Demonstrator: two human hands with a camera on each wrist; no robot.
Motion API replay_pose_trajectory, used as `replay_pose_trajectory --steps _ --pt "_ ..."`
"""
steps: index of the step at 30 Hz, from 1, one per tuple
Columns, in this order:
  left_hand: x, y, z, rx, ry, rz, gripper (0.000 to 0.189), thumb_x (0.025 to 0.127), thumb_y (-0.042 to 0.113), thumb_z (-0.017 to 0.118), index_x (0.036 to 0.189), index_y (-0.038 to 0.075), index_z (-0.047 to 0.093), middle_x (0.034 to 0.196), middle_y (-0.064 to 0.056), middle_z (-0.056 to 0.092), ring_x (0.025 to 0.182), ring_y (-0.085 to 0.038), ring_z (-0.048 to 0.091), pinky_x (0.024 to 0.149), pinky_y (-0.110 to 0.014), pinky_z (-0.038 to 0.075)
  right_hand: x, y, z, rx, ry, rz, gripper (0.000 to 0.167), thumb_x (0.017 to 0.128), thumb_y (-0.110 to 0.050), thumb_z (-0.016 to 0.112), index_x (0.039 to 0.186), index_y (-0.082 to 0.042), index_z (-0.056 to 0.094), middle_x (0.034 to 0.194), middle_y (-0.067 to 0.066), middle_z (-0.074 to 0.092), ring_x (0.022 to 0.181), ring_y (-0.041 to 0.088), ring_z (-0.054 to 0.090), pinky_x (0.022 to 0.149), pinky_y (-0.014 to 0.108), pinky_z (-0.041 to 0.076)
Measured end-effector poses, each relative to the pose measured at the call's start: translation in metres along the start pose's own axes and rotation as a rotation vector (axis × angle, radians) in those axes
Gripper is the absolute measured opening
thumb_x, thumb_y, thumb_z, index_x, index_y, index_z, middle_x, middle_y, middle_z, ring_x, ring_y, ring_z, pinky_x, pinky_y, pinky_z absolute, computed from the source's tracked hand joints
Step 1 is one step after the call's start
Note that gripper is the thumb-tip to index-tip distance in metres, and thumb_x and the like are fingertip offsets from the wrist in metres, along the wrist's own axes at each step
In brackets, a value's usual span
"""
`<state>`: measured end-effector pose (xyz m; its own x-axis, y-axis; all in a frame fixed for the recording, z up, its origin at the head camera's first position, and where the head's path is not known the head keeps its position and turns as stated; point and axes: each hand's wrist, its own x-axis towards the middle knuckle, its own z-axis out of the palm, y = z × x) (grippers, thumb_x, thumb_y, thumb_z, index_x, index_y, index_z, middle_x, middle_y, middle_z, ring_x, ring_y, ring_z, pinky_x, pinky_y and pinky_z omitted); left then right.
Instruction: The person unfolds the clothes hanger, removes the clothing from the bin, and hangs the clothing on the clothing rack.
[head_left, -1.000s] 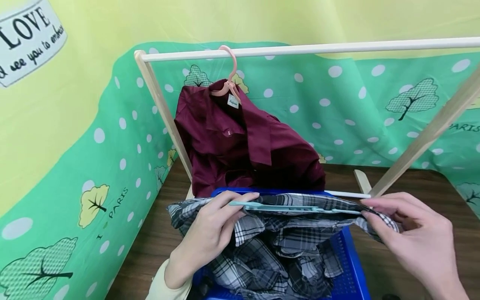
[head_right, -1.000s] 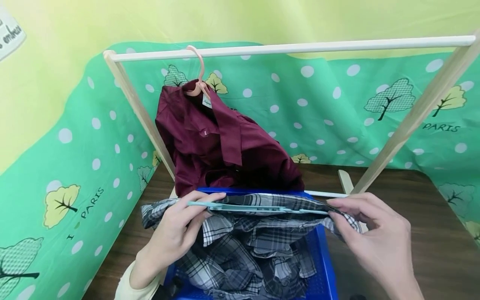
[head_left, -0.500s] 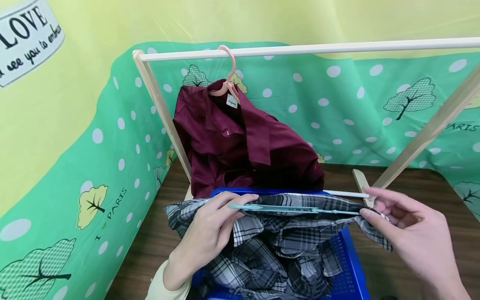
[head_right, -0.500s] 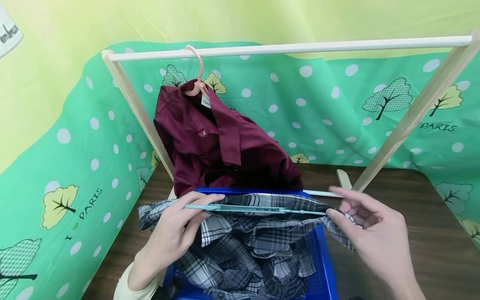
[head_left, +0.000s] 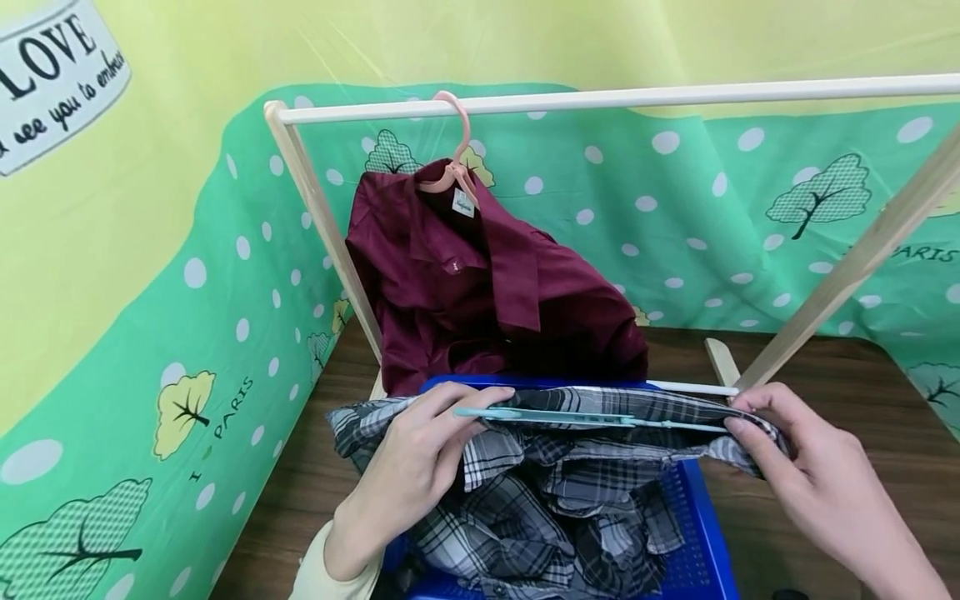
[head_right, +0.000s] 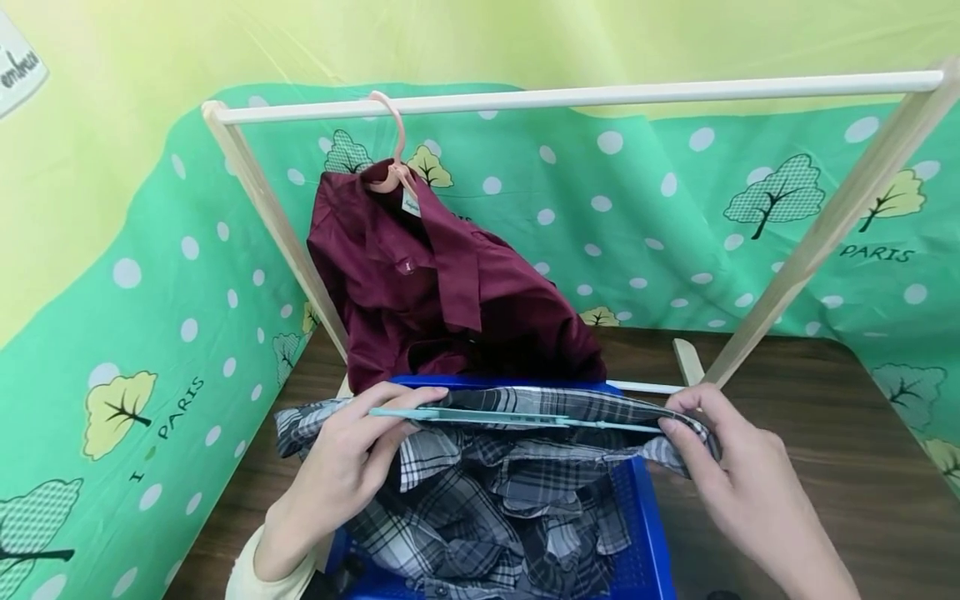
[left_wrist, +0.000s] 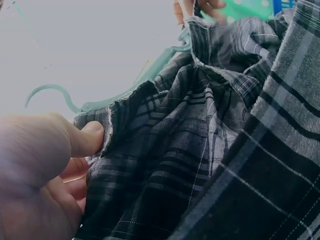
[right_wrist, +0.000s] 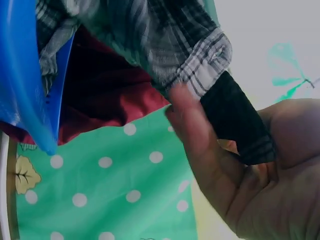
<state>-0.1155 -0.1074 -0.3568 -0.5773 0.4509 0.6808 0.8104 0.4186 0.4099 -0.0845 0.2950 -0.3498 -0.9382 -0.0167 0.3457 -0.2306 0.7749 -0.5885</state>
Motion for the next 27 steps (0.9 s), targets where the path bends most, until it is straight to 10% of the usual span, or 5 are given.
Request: replay_pose_trajectory --steps 2,9,15,22,27 --pt "0.0 -0.001 0.001 -0.011 -0.003 0.006 0.048 0.105 -0.003 0.07 0.149 0.016 0.07 0.13 -0.004 0.073 0.104 -0.015 0.069 0.082 -0.023 0.052 -0.001 -0.002 0.001 -0.006 0.024 0.001 0.022 0.105 0.003 0.073 0.122 -0.011 0.068 0.09 0.006 0.072 0.053 0.006 0.042 0.047 0.028 0.028" --pt "0.001 -0.001 0.003 -0.067 -0.002 0.006 0.044 0.103 -0.007 0.071 0.144 0.009 0.072 0.137 -0.005 0.074 0.111 -0.016 0.072 0.093 -0.024 0.058 0.002 -0.007 0.005 0.075 0.261 -0.06 0.012 0.097 0.002 0.081 0.107 -0.003 0.077 0.086 -0.041 0.066 0.057 -0.011 0.052 0.048 0.015 0.037" --pt "-0.002 0.007 0.004 -0.023 0.0 -0.011 0.052 0.103 -0.005 0.072 0.151 0.014 0.069 0.125 -0.003 0.074 0.101 -0.014 0.07 0.083 -0.022 0.055 0.01 -0.003 0.022 -0.151 0.473 -0.443 0.067 0.112 -0.056 0.055 0.097 0.004 0.081 0.08 0.013 0.08 0.053 -0.005 0.055 0.047 0.018 0.037" --pt "-0.002 0.007 0.001 -0.073 0.047 -0.01 0.043 0.1 -0.009 0.073 0.141 0.007 0.075 0.136 -0.006 0.075 0.11 -0.017 0.074 0.079 -0.017 0.054 0.016 -0.01 0.038 0.018 0.725 -0.643 0.053 0.109 -0.044 0.068 0.083 0.001 0.079 0.068 0.019 0.072 0.044 0.012 0.054 0.071 0.001 0.037" --pt "-0.002 0.004 0.001 -0.112 0.079 0.003 0.033 0.099 -0.012 0.073 0.127 0.003 0.078 0.137 -0.01 0.076 0.117 -0.022 0.076 0.085 -0.02 0.057 0.019 -0.019 0.045 0.211 0.781 -0.646 0.038 0.101 -0.027 0.077 0.085 0.007 0.08 0.071 0.02 0.074 0.072 -0.008 0.069 0.087 0.001 0.043"
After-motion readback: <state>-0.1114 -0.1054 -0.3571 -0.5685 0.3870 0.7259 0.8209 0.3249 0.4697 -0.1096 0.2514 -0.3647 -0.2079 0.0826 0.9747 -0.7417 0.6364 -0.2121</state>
